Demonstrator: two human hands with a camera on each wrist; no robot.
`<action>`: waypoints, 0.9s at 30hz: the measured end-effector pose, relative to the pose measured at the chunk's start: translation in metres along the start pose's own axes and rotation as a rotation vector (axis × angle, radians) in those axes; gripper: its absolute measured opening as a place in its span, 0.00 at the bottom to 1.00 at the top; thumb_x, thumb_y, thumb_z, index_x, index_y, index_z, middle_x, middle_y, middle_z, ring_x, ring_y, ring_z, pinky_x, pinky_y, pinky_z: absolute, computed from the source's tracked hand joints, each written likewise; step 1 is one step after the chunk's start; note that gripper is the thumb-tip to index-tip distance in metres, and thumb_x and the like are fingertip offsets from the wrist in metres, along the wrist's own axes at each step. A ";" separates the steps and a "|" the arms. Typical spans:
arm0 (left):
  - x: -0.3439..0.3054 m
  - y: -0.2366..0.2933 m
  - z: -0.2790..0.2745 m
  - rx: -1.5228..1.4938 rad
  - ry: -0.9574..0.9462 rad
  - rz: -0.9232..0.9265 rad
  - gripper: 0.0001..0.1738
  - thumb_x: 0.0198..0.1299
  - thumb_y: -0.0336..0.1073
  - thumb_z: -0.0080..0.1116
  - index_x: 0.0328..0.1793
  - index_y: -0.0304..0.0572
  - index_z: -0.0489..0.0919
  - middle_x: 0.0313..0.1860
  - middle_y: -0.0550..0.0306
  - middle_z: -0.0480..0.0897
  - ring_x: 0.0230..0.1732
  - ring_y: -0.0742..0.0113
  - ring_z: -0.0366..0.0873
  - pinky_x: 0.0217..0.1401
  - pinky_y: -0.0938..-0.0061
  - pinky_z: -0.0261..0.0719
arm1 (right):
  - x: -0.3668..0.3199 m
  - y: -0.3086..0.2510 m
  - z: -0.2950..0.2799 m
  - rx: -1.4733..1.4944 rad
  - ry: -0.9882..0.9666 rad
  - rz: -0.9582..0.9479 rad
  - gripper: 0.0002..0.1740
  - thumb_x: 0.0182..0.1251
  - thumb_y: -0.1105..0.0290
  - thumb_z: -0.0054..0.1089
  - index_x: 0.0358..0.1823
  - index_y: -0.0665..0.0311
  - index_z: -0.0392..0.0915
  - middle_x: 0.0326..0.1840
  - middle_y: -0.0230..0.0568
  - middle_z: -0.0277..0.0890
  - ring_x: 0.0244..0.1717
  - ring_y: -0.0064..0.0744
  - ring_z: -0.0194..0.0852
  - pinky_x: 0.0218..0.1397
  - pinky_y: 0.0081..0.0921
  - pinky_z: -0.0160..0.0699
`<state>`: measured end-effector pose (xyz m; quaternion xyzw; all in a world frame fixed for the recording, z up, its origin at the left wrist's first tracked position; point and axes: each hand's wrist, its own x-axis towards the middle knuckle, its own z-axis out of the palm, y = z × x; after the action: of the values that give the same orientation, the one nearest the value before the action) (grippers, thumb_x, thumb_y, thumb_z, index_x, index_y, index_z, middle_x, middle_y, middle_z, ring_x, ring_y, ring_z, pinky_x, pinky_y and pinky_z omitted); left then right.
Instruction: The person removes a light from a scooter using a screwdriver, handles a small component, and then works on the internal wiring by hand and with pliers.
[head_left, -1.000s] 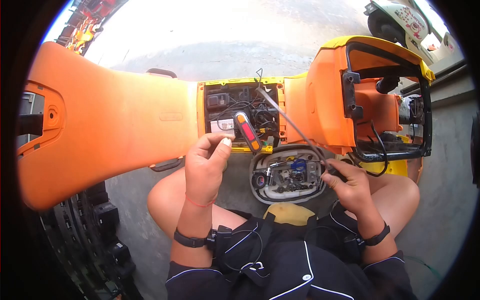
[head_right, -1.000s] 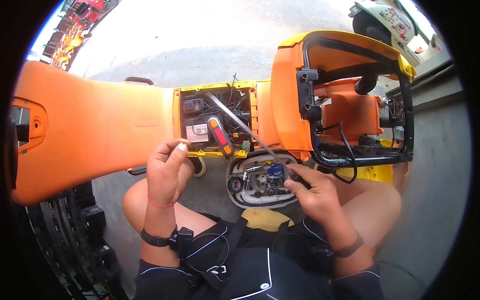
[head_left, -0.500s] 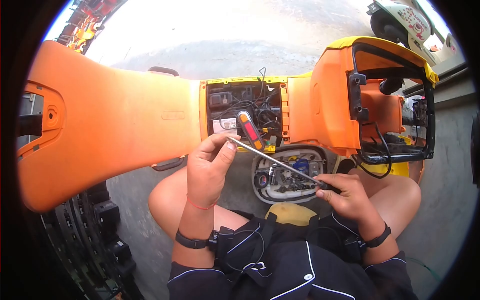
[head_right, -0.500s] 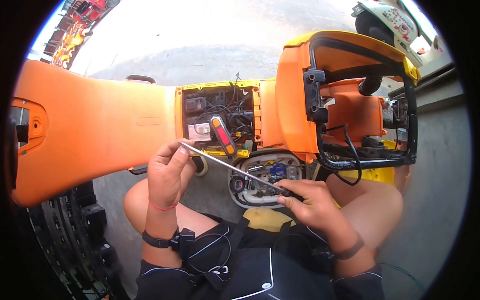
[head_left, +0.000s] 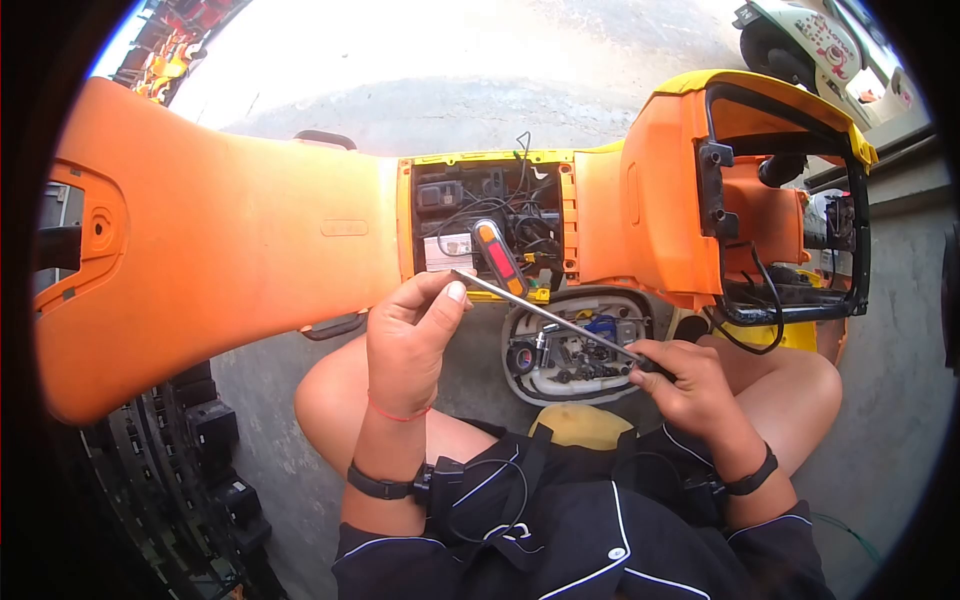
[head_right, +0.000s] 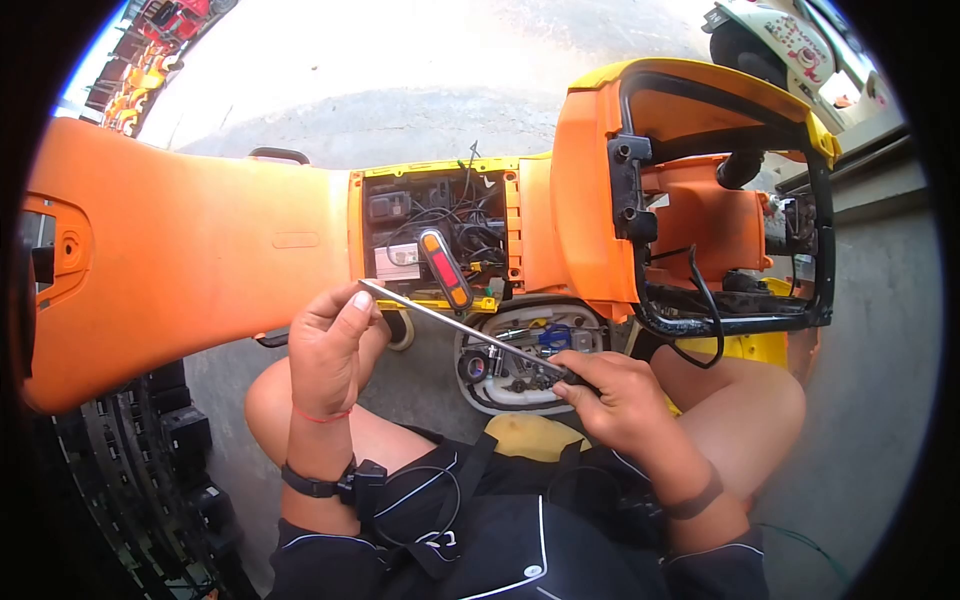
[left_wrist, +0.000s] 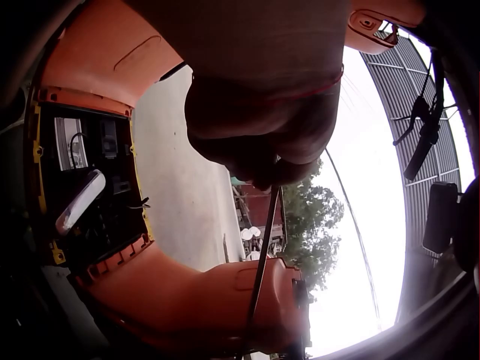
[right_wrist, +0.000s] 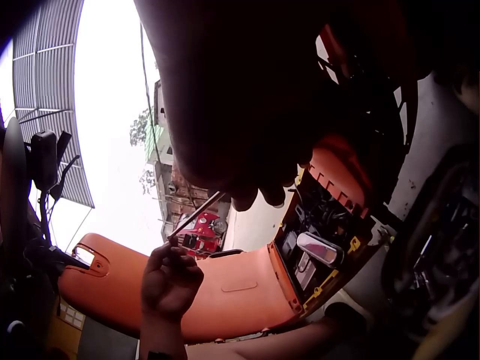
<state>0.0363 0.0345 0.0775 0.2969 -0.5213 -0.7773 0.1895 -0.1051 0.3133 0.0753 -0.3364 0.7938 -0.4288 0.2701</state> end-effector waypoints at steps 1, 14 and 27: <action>0.000 0.000 0.000 0.003 0.009 0.000 0.14 0.70 0.26 0.63 0.59 0.25 0.82 0.43 0.56 0.84 0.44 0.73 0.78 0.54 0.78 0.76 | 0.000 0.000 0.001 0.000 -0.001 0.000 0.17 0.60 0.76 0.73 0.52 0.64 0.85 0.32 0.50 0.82 0.33 0.47 0.82 0.39 0.34 0.80; 0.000 0.006 0.004 -0.096 -0.037 -0.001 0.13 0.71 0.25 0.60 0.58 0.26 0.82 0.44 0.57 0.85 0.45 0.74 0.79 0.54 0.78 0.77 | 0.001 0.001 0.001 0.025 -0.024 0.007 0.17 0.62 0.74 0.73 0.53 0.64 0.85 0.35 0.51 0.84 0.35 0.46 0.84 0.41 0.34 0.80; 0.001 0.004 0.001 0.086 0.023 0.056 0.09 0.70 0.33 0.66 0.48 0.34 0.84 0.40 0.60 0.85 0.42 0.76 0.79 0.50 0.80 0.77 | 0.004 -0.001 -0.005 0.072 -0.113 0.038 0.18 0.61 0.69 0.74 0.52 0.64 0.85 0.40 0.50 0.86 0.41 0.46 0.87 0.46 0.33 0.82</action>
<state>0.0344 0.0332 0.0812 0.2990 -0.5600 -0.7453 0.2041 -0.1112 0.3125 0.0781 -0.3350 0.7676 -0.4320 0.3345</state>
